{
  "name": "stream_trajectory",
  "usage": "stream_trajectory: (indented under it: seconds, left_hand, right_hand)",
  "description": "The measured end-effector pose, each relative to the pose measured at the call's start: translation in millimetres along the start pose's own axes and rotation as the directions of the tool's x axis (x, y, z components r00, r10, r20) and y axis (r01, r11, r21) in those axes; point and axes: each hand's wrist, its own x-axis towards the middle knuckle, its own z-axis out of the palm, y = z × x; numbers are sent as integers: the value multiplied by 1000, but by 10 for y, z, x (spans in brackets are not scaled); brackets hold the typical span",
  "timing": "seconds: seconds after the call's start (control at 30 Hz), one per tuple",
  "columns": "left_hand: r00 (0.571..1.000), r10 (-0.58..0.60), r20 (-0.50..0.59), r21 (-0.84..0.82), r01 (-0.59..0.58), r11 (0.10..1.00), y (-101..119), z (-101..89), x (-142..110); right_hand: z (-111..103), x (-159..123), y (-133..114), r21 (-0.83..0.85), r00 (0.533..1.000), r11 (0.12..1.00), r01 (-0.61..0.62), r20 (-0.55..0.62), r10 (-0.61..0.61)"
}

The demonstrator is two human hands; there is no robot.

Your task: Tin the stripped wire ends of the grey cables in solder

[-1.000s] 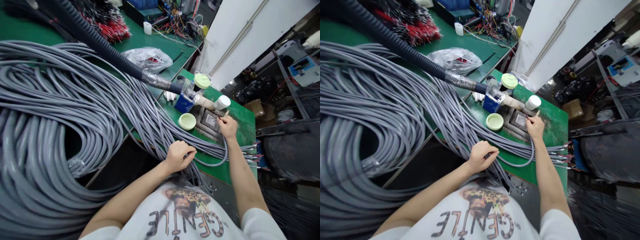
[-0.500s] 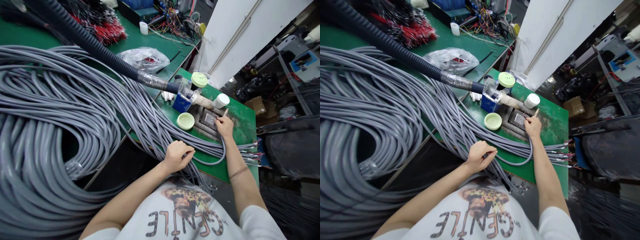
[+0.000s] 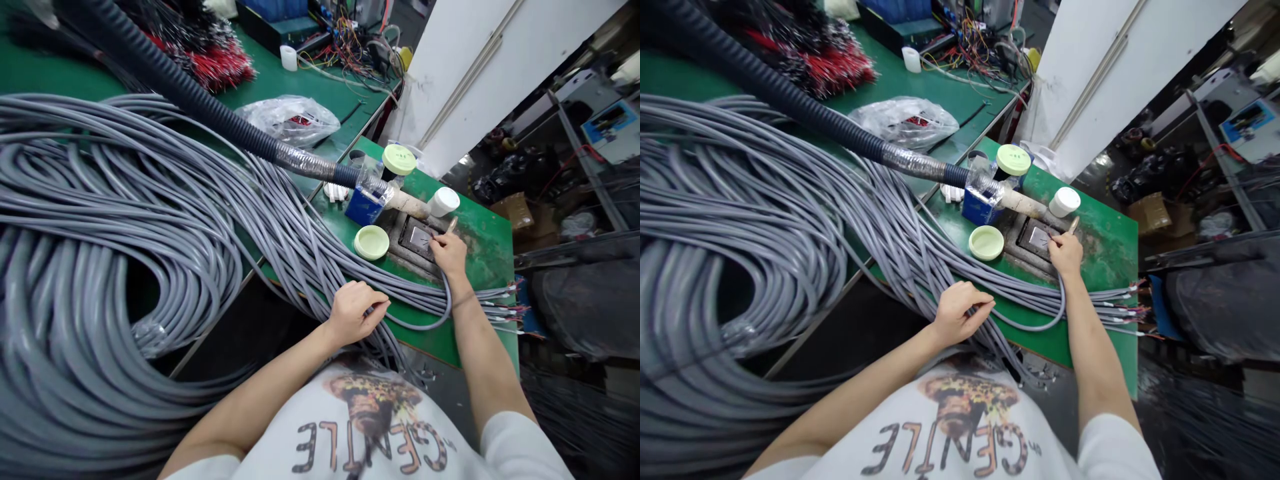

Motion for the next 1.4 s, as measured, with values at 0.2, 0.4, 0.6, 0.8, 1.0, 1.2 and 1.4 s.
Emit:
stream_trajectory:
  seconds: [0.2, 0.4, 0.6, 0.8, 1.0, 1.2, 1.4]
  left_hand:
    - [1000, -6, -1, 2, 6, 1000, -9, 9, -3]
    - [994, -106, -40, -118, 101, 988, 60, 5, 41]
    - [830, -556, 35, -678, 428, 597, 203, 178, 303]
    - [764, -621, 174, -932, 332, 147, 352, 496, 580]
    - [757, -650, 70, -937, 273, 217, 465, 542, 649]
    - [802, -559, -208, -759, 229, 610, 364, 418, 709]
    - [968, 14, -249, -328, -98, 940, 218, 305, 635]
  right_hand:
    - [-260, -70, -196, 147, 999, 989, -19, -23, 22]
    - [-834, -319, -797, 621, 999, 782, -48, 23, 44]
    - [-1108, -536, -1227, 771, 986, 619, -152, 162, 40]
    - [-1126, -655, -1420, 858, 958, 460, -229, 282, -48]
    - [-1052, -681, -1428, 883, 939, 342, -323, 344, -3]
    - [-1108, -743, -1426, 848, 908, 382, -367, 417, -53]
    - [-1129, -990, -1255, 820, 877, 394, -414, 475, -68]
